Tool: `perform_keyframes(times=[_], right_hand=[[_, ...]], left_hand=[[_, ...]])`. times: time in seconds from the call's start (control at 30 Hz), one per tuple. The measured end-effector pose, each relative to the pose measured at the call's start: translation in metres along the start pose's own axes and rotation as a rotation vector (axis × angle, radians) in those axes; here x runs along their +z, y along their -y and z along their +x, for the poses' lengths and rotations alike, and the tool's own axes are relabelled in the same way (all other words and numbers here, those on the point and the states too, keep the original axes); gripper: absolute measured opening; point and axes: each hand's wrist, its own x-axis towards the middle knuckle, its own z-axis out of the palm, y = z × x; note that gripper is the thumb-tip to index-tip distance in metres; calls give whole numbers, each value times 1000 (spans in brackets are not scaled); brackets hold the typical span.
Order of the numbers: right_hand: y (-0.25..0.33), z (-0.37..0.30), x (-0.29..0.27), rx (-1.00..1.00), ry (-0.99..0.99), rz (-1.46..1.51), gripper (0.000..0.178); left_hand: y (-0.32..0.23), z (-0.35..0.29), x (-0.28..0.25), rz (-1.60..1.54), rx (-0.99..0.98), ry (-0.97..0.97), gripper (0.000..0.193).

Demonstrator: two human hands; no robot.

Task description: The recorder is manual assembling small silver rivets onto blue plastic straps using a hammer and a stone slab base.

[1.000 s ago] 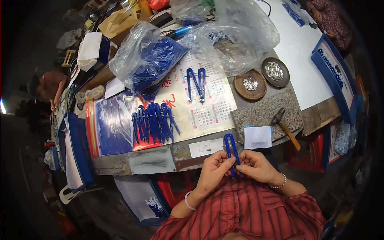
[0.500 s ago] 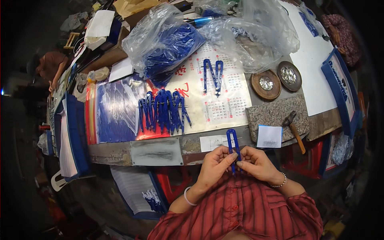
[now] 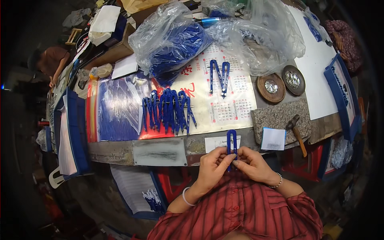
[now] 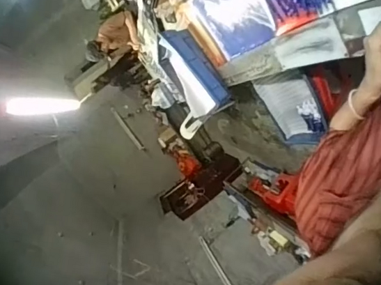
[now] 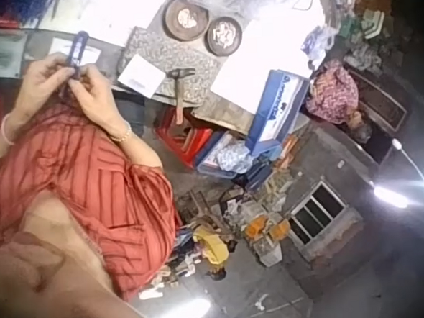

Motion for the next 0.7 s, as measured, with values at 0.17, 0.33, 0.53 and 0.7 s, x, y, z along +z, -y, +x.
perform_keyframes(times=[0.17, 0.33, 0.53, 0.7], right_hand=[[3, 7, 3, 13, 31, -7, 14], [6, 11, 7, -10, 61, -22, 19], [13, 1, 0, -47, 37, -211, 20], [16, -6, -6, -64, 86, -330, 19]], left_hand=[[-4, 4, -7, -14, 50, -12, 16], [-5, 7, -24, -49, -24, 18, 15], [-11, 17, -71, 68, 28, -147, 17], [-25, 43, -136, 214, 128, -372, 17]])
